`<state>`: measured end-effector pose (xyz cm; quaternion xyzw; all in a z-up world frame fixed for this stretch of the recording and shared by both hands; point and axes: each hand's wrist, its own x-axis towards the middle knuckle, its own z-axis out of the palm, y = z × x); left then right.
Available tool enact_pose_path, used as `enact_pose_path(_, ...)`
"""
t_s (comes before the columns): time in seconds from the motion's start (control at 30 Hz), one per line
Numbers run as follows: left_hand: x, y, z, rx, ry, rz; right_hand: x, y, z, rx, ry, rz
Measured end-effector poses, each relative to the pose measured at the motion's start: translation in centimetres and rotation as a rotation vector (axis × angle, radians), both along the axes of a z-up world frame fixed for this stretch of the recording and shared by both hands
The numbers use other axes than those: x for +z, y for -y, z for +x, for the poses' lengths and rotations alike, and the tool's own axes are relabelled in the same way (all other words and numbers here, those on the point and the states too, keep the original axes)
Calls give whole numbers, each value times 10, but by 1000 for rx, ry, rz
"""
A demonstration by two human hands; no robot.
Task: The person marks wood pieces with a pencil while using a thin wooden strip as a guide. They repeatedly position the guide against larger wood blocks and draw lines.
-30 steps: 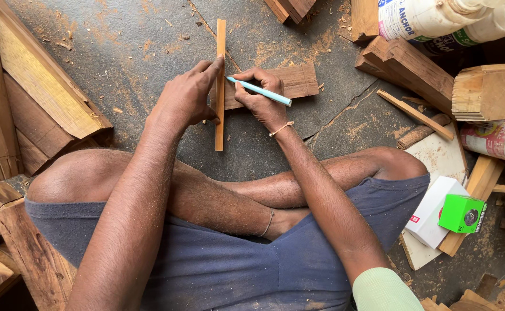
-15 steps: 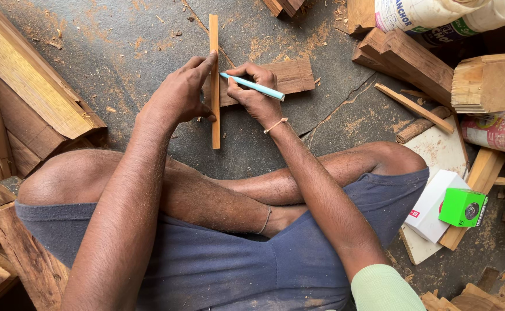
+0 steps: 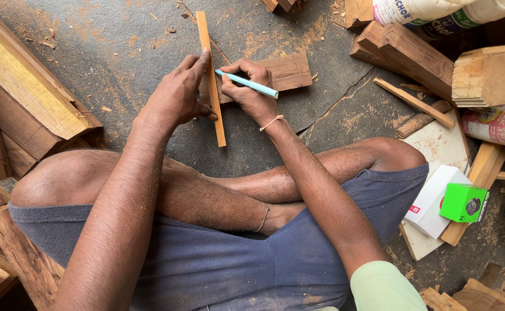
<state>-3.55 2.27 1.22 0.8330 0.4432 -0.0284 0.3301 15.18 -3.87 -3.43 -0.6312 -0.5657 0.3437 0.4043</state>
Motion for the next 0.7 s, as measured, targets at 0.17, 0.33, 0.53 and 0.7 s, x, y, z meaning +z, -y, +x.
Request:
enact_pose_path(0.17, -2, 0, 0, 1, 10, 8, -2, 0, -1, -3, 0, 4)
enact_pose_path(0.33, -4, 1, 0, -20, 14, 45, -3, -1, -1, 3, 11, 18)
enact_pose_path(0.53, -5, 0, 0, -40, -4, 64, -2, -1, -3, -4, 11, 64)
enact_pose_path(0.7, -5, 1, -1, -41, 10, 66, -4, -1, -4, -9, 34, 73)
